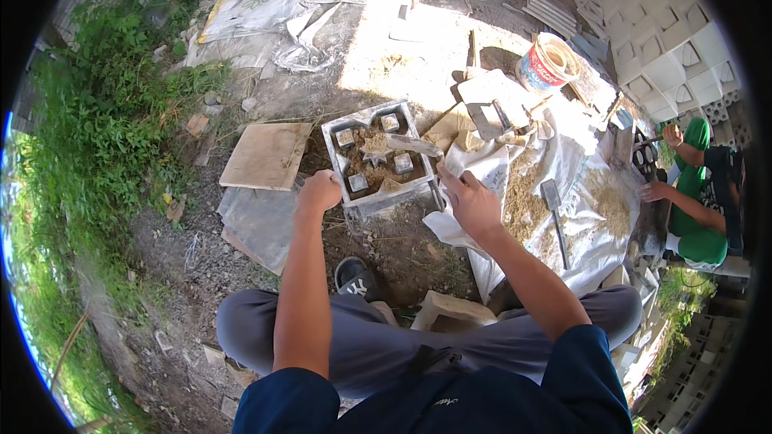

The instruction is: The person fills a star-patterned brick mold with sand, using a trowel to scoop sand from a bag and then tamping it down by hand and with the trowel handle.

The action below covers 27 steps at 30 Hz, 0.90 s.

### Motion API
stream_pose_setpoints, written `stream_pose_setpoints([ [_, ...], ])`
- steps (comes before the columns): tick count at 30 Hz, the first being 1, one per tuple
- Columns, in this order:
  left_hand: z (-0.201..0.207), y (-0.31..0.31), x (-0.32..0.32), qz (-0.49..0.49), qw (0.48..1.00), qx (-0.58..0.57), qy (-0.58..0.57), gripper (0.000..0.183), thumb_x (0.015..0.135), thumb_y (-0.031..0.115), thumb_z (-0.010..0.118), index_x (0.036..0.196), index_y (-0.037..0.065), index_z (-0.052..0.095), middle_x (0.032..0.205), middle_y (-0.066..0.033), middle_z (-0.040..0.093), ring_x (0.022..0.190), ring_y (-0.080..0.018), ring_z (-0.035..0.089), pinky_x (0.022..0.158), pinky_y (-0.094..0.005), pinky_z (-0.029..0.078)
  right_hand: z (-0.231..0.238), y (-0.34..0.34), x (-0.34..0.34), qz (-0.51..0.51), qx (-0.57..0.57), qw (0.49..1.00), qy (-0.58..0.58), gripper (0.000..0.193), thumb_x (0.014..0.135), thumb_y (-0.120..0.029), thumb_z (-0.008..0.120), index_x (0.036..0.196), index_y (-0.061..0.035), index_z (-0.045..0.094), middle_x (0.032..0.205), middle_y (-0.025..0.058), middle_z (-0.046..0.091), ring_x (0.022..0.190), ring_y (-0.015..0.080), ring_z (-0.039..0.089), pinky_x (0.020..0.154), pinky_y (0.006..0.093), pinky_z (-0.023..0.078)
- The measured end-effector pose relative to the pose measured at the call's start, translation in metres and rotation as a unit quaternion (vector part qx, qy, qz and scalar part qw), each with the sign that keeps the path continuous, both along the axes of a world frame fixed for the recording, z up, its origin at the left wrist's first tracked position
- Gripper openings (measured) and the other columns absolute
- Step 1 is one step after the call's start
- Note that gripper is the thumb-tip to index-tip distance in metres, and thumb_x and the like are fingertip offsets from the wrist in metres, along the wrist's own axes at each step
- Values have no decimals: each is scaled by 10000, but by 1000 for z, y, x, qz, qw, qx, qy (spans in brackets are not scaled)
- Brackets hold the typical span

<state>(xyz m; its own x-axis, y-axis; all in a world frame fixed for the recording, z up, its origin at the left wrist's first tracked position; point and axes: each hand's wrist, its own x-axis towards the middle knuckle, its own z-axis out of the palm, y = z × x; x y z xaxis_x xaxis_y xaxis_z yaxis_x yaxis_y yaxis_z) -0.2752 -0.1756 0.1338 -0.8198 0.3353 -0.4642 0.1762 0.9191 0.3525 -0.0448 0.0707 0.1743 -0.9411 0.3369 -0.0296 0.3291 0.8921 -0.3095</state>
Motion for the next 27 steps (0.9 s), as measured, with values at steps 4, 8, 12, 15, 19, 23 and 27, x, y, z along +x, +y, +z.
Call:
stream_pose_setpoints([
  [4, 26, 59, 36, -20, 999, -39, -1, 427, 972, 428, 515, 1222, 124, 681, 1226, -181, 685, 1160, -377, 637, 953, -479, 519, 11, 50, 46, -100, -120, 986, 62, 503, 938, -228, 650, 1427, -282, 547, 988, 116, 660, 857, 359, 690, 747, 466, 558],
  [8, 26, 135, 99, -99, 995, 9, -20, 672, 961, 643, 481, 1241, 54, 642, 1143, -196, 702, 1129, -368, 653, 947, -495, 515, -1, 103, 93, -223, -151, 955, 127, 468, 930, -172, 651, 1394, -189, 593, 1113, 200, 703, 950, 353, 706, 799, 414, 542],
  [12, -15, 218, 185, -166, 984, 66, 3, 878, 885, 765, 491, 1418, 67, 495, 1338, -282, 568, 1236, -421, 579, 992, -515, 494, -44, 138, 151, -375, -157, 902, 148, 447, 959, -195, 593, 1396, -103, 581, 935, 228, 724, 823, 356, 726, 727, 394, 543],
  [15, -43, 263, 249, -122, 990, 38, -52, 938, 857, 739, 578, 1538, 138, 344, 1528, -298, 360, 1328, -456, 486, 1053, -537, 450, -80, 136, 184, -481, -193, 853, 51, 460, 958, -234, 573, 1410, -147, 575, 886, 227, 718, 819, 401, 702, 774, 466, 551],
  [19, -94, 266, 271, -24, 999, -23, 34, 860, 829, 388, 786, 1516, 87, 365, 1453, -275, 468, 1260, -480, 530, 1013, -518, 475, -113, 132, 215, -459, -208, 863, 41, 460, 967, -225, 539, 1408, -98, 569, 902, 275, 703, 844, 422, 697, 800, 501, 543],
  [23, -127, 254, 235, -49, 991, 119, 41, 386, 931, 196, 651, 1269, 18, 599, 1159, -264, 660, 1077, -449, 629, 905, -486, 502, -156, 143, 227, -463, -196, 863, 56, 435, 995, -236, 524, 1394, -70, 565, 950, 320, 684, 904, 467, 680, 811, 505, 528],
  [27, -129, 236, 221, -54, 990, 113, 68, 220, 969, 135, 582, 1127, 3, 659, 1029, -287, 682, 998, -462, 642, 832, -502, 499, -164, 144, 208, -478, -237, 844, 52, 424, 1005, -235, 481, 1357, -15, 569, 959, 337, 673, 925, 494, 664, 831, 531, 527],
])
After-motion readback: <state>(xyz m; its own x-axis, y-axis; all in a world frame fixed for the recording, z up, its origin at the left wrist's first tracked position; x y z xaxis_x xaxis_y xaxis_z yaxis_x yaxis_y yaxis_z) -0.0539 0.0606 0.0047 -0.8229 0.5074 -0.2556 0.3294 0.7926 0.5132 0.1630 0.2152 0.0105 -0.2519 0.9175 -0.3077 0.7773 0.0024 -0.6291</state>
